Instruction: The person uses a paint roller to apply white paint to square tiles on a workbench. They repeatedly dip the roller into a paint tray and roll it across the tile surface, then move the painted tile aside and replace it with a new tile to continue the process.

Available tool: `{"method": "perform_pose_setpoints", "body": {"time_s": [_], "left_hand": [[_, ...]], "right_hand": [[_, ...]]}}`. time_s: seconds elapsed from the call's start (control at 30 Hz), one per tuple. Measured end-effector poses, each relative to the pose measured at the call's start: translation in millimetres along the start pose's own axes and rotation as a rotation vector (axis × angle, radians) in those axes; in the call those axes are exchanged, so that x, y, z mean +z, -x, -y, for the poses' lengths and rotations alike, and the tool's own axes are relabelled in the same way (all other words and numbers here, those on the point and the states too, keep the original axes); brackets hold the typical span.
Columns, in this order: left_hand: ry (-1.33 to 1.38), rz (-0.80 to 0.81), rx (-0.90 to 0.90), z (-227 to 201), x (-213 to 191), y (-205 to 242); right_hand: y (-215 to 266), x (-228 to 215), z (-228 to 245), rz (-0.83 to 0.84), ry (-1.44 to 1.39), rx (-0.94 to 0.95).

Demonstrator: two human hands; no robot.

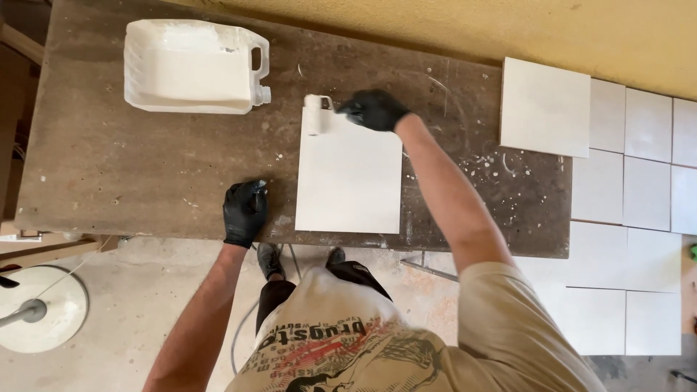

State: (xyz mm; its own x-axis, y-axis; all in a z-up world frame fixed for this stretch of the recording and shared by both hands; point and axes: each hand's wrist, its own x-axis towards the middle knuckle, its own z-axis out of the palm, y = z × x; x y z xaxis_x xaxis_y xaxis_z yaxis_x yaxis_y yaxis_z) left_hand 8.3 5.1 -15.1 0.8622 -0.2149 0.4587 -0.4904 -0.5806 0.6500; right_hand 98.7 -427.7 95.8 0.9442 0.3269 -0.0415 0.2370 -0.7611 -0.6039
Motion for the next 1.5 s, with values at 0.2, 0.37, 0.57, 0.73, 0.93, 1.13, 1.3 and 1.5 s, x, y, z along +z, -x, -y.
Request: {"method": "perform_pose_setpoints", "body": {"time_s": [0.2,0.37,0.57,0.73,0.93,1.13,1.3,1.5], "left_hand": [[0.019,0.009,-0.021,-9,-6,-1],[-0.022,0.043,-0.034,-5,-4,0],[-0.08,0.047,-0.001,1,2,1],[-0.046,-0.006,0.009,-5,1,-5],[0.121,-0.016,0.042,-8,-15,-10],[0.304,-0.003,0.028,-6,-24,-17],[0.323,0.019,0.075,-8,-33,-22],[0.335,0.005,0.034,6,-28,-12]], "right_hand": [[51,-34,-32,0.039,0.073,0.003],[177,-67,-133,-0.113,0.087,0.092],[215,-65,34,-0.507,-1.168,0.641],[138,111,12,-0.527,-1.257,0.403],[9,174,81,-0.487,0.395,0.479],[-27,201,81,-0.427,0.606,0.568],[8,209,130,-0.477,0.687,0.516],[99,251,212,-0.519,0.329,0.687]]}}
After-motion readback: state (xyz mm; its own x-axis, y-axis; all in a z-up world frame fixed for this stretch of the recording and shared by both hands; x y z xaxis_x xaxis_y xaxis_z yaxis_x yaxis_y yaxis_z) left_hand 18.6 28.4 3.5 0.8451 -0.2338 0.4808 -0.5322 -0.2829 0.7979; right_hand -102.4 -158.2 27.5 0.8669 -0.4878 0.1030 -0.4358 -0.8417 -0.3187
